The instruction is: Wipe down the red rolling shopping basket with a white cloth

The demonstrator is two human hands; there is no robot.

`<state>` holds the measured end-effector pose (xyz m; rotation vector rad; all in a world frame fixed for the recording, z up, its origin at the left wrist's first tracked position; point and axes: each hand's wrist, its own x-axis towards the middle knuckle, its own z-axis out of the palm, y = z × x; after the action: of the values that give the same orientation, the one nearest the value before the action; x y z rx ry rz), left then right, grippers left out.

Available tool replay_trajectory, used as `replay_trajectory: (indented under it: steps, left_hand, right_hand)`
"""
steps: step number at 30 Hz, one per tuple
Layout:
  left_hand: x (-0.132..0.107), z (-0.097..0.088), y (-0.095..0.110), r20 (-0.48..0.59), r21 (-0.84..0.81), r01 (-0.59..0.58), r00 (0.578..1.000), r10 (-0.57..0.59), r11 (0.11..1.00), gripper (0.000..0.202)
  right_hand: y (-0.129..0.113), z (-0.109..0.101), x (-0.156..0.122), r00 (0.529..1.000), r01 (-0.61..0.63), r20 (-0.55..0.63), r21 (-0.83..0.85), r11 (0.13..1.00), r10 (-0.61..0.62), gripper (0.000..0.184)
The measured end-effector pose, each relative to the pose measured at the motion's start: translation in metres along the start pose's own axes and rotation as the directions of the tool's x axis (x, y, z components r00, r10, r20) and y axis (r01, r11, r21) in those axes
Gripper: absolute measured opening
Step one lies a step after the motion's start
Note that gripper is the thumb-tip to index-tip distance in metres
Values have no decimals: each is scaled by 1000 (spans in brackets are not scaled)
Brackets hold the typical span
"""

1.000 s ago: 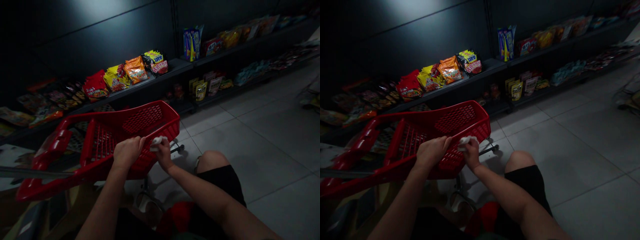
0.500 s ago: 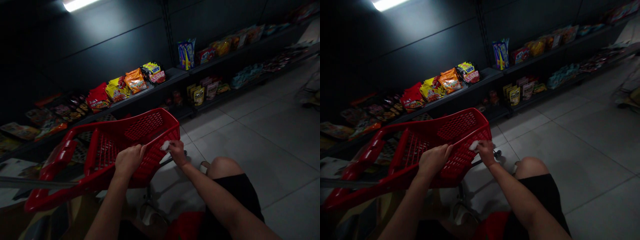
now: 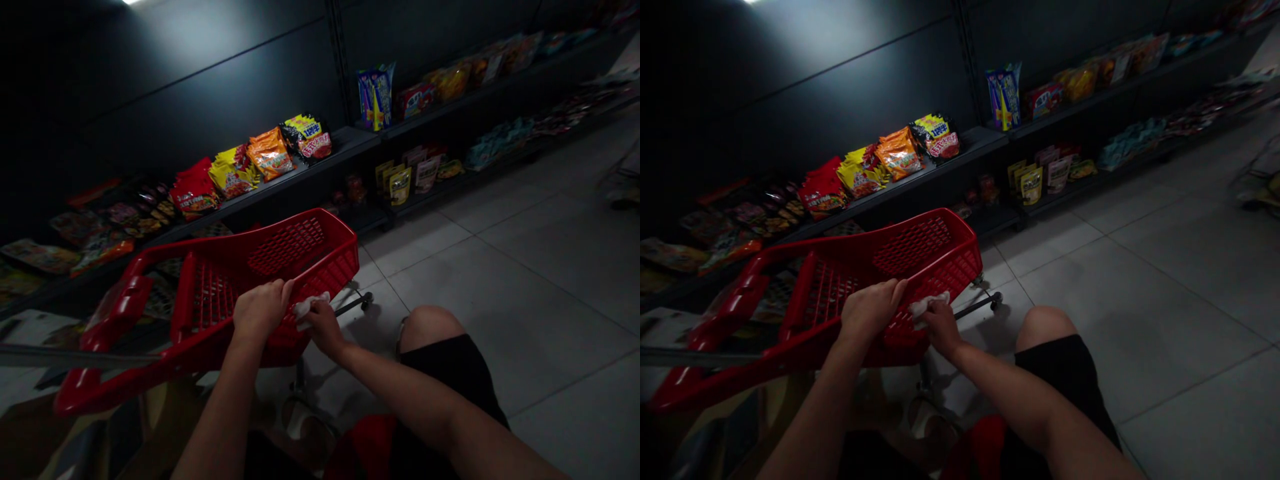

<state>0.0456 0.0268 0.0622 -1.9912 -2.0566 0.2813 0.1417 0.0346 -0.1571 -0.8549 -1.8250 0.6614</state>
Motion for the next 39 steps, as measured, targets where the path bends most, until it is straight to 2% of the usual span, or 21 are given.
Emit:
replay_trajectory:
  steps: [2,3,5,7,8,12,15,21,25,29,32,34,36,39]
  left_hand:
    - [0,0,0,0,3,1,1000,-1,1000,58]
    - [-1,-1,1,-4,5,0,1000,0,1000,58]
    - [-2,-1,3,-18,5,-3,1000,3,1000,58]
    - [-3,-2,6,-28,3,-4,1000,4,1000,59]
    - [-3,-2,8,-33,4,-4,999,5,1000,60]
    - [-5,-1,13,-41,3,-9,999,9,1000,61]
    - [-4,0,14,-49,-2,-21,999,21,1000,61]
    - [-1,1,10,-59,10,-62,996,63,998,60]
    - [2,1,8,-73,13,-81,994,82,997,60]
    - [4,2,8,-79,17,-80,994,81,997,60]
    - [7,3,8,-87,8,-77,993,77,997,60]
    - [8,3,8,-89,1,-69,994,68,998,60]
    - [10,4,8,-85,-7,-60,995,59,998,60]
    - [10,5,6,-73,-9,-52,996,51,999,59]
  right_hand:
    - [-8,14,-14,975,107,201,-40,993,-97,18]
    - [-10,20,-21,936,181,316,-51,982,-156,16]
    - [-13,26,-33,827,332,497,-55,942,-262,15]
    - [-12,28,-42,747,444,580,-71,893,-326,16]
    - [-11,28,-45,726,484,597,-89,871,-342,16]
    - [-6,21,-44,696,547,626,-144,825,-352,12]
    - [-1,9,-35,725,516,615,-186,836,-310,12]
    - [35,-33,-17,867,395,447,-347,851,-220,13]
    - [59,-65,-7,963,218,244,-444,869,-117,12]
    - [69,-88,3,1000,27,23,-441,897,-19,16]
    - [77,-97,10,989,-113,-136,-419,901,61,18]
    - [83,-98,15,962,-191,-248,-330,924,111,21]
    - [90,-99,21,912,-255,-371,-188,949,172,23]
    - [98,-102,31,797,-314,-533,34,949,283,24]
